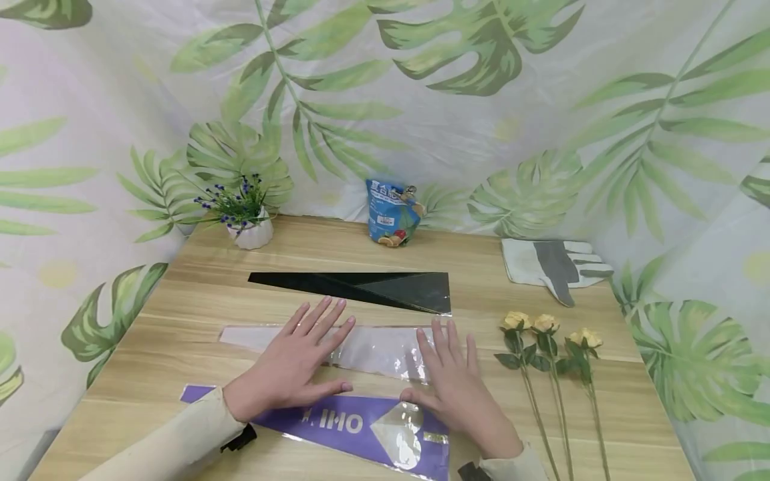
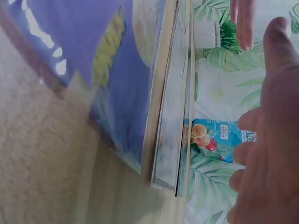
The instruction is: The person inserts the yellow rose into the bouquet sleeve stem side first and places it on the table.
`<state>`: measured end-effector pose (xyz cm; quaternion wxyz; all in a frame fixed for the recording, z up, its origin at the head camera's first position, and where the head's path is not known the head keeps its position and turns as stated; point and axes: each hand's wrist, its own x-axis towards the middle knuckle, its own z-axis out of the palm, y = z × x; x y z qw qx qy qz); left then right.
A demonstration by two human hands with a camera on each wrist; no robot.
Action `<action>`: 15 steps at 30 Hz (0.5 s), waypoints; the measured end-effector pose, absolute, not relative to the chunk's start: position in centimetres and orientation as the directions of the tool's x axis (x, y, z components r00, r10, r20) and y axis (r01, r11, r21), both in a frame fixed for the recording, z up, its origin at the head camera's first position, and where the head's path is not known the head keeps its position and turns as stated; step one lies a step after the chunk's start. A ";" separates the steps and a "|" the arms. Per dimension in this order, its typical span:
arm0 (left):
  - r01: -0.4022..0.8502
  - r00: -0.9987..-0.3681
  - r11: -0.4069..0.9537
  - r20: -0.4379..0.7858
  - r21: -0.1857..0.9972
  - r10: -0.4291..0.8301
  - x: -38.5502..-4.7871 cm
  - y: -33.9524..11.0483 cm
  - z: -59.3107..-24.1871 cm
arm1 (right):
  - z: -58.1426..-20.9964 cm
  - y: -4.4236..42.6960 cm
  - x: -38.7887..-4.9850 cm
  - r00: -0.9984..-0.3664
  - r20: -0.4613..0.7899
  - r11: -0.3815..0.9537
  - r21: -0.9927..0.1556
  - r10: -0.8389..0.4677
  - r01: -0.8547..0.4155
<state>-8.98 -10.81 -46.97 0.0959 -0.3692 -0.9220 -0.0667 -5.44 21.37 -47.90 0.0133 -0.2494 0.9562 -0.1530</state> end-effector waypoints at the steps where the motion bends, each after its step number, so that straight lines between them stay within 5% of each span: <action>1: 0.699 -0.703 0.712 0.244 0.066 0.668 -9.1 -10.6 -46.8 | -47.8 21.4 -5.7 -0.872 0.072 0.820 -0.311 -0.484 -0.481; 9: 0.744 -0.641 0.657 0.409 0.122 0.650 -15.6 -5.9 -44.5 | -46.1 23.0 -12.2 -0.892 0.227 0.774 -0.443 -0.392 -0.453; 15: 0.643 -0.766 0.737 0.147 0.209 0.626 -22.2 -1.5 -46.5 | -46.0 23.3 -19.1 -0.947 0.055 0.856 -0.413 -0.317 -0.311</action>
